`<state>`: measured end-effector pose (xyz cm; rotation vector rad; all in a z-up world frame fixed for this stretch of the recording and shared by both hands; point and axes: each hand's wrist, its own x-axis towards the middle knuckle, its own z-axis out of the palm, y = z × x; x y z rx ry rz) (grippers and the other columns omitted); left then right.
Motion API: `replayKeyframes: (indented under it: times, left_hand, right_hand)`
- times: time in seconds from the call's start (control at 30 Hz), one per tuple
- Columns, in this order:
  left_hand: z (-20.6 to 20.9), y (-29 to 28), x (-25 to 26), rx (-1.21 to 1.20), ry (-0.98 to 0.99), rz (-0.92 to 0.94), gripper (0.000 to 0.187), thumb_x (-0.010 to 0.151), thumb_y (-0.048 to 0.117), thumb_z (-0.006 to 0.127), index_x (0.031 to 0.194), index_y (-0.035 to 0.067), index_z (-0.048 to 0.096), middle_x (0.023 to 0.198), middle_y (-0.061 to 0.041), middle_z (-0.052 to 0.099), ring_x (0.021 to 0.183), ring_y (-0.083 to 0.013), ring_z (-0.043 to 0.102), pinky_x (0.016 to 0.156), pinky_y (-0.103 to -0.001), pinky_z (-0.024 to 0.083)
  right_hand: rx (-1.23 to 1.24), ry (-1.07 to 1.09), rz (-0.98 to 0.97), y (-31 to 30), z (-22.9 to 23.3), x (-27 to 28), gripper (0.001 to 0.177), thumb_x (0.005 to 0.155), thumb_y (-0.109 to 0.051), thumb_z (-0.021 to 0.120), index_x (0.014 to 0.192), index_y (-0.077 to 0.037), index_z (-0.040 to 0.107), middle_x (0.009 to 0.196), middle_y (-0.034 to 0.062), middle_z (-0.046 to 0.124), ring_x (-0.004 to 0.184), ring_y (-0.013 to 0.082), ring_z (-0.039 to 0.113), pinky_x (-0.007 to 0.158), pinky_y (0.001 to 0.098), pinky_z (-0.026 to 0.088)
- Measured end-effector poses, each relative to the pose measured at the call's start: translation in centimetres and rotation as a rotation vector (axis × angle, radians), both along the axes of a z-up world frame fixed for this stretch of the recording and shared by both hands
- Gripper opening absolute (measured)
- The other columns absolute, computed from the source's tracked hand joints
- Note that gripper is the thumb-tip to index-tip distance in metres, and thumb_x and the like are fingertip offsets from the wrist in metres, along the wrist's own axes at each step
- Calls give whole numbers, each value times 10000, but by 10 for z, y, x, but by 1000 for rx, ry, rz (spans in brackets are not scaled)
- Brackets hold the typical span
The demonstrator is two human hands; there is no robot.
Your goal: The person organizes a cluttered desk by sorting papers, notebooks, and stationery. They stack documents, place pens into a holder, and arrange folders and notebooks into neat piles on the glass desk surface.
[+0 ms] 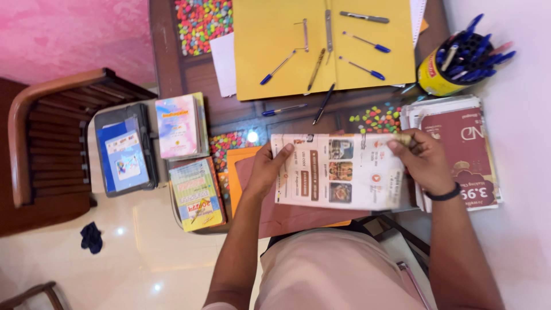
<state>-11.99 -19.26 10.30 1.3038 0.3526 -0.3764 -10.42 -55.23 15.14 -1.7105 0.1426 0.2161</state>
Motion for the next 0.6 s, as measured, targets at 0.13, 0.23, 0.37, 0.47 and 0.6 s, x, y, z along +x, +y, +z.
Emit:
replayKeyframes:
  times: [0.13,0.23,0.37,0.47,0.6]
  left_hand:
    - [7,-24,5,-12,-14,-147,515,867,145,790,1326,30,588,1148,-57,723,1011,-110,665,903,-280,546]
    - [1,-41,6,-60,-53,-246,583,808,45,814,1336,6,571,1167,-57,728,1037,-114,689,934,-285,563]
    - [-36,-86,24,111,-15,-138,530,827,-1,810,1312,-47,600,1121,-125,742,931,-166,692,813,-321,581]
    - [-65,-127,39,161,-45,-99,542,825,38,814,1304,-42,572,1099,-142,743,914,-179,712,796,-310,593]
    - [-89,-196,62,375,-273,-248,587,820,98,825,1325,-22,551,1082,-127,739,872,-169,707,760,-309,577]
  right_hand:
    - [184,-39,-341,-10,-36,-3,176,1045,-196,701,1104,-33,671,940,3,712,778,39,617,678,201,509]
    - [76,-33,-514,-29,-57,-18,186,1058,-191,691,1129,-21,670,972,25,715,808,58,633,707,221,537]
    - [290,-54,-565,-59,-88,-60,242,1031,-139,669,1228,-8,620,1113,46,719,944,81,672,822,240,573]
    - [180,161,-633,-86,-105,-99,333,996,-93,673,1311,-11,602,1114,65,660,894,124,643,702,298,533]
    - [293,175,-735,-118,-113,-147,443,906,-32,671,1332,-9,551,1160,73,684,965,157,706,768,349,611]
